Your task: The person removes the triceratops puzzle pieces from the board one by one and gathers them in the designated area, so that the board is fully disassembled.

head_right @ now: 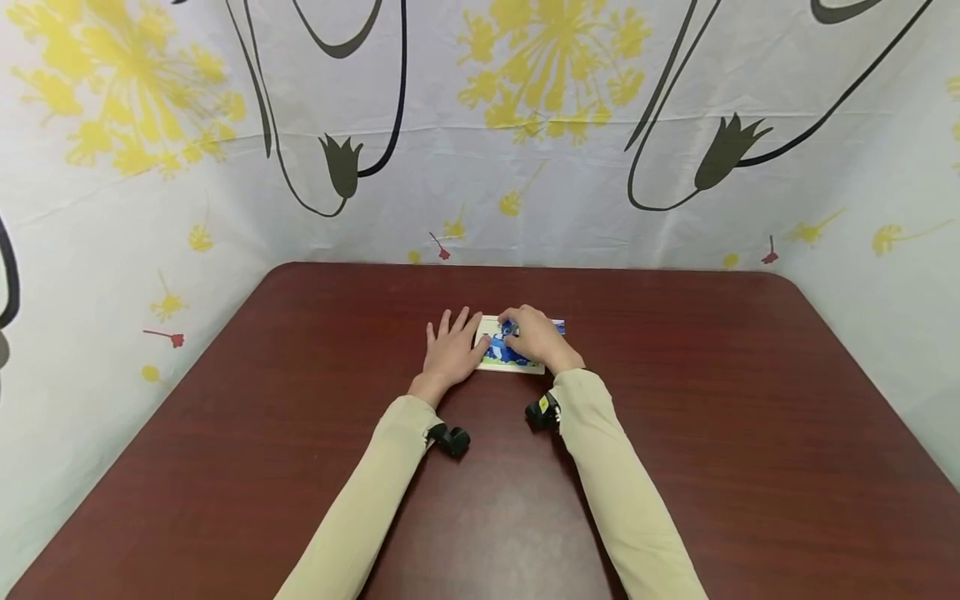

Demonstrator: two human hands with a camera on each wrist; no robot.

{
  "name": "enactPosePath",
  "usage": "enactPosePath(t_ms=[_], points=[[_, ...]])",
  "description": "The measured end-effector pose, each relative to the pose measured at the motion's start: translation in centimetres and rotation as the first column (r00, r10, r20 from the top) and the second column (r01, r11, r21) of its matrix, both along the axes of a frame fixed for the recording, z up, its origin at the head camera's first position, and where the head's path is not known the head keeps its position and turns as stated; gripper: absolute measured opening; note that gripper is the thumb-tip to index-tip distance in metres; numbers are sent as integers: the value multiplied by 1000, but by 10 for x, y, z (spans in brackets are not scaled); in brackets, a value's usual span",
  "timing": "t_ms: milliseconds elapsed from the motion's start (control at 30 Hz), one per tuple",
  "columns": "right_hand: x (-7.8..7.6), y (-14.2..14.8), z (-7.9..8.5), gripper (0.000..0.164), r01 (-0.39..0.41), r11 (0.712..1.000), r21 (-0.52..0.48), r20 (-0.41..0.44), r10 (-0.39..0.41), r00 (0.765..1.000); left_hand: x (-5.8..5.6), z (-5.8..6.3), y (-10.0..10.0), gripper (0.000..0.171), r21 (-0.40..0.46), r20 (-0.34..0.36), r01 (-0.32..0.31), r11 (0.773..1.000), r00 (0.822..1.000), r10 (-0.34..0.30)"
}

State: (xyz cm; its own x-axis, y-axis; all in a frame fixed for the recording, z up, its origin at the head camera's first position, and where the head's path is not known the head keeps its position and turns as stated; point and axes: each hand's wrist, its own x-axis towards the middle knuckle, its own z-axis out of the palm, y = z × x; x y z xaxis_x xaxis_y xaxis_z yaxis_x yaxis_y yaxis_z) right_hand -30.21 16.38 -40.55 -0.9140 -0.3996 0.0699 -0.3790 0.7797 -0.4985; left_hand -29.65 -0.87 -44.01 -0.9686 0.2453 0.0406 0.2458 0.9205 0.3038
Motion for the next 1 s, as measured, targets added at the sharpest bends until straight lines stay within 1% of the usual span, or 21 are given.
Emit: enactPosePath(t_ms=[133,233,500,667,767,867,1000], points=[[-1,2,-1,32,25,1000,-14,-15,-25,1000,0,0,0,58,8,-5,1,1000,1000,-1],[0,4,0,32,49,998,-28,-4,-49,999,0,0,0,58,5,-1,2,1000,1000,-2],[-3,9,1,33,71,996,-46,16,-70,997,-2,0,2,59,-1,-3,-6,1000,1000,6],[-2,12,-1,28,101,991,-85,12,-101,995,-2,-2,1,59,1,-5,-8,1000,1000,8],[0,13,-2,29,114,986,-119,33,-111,993,-2,-4,1,59,1,-2,-12,1000,1000,12],[0,14,-3,31,110,984,-142,44,-105,994,-3,-5,0,59,1,-4,-15,1000,1000,15],[0,15,-4,31,98,986,-137,17,-96,995,-3,-5,1,59,11,-10,-15,1000,1000,15]])
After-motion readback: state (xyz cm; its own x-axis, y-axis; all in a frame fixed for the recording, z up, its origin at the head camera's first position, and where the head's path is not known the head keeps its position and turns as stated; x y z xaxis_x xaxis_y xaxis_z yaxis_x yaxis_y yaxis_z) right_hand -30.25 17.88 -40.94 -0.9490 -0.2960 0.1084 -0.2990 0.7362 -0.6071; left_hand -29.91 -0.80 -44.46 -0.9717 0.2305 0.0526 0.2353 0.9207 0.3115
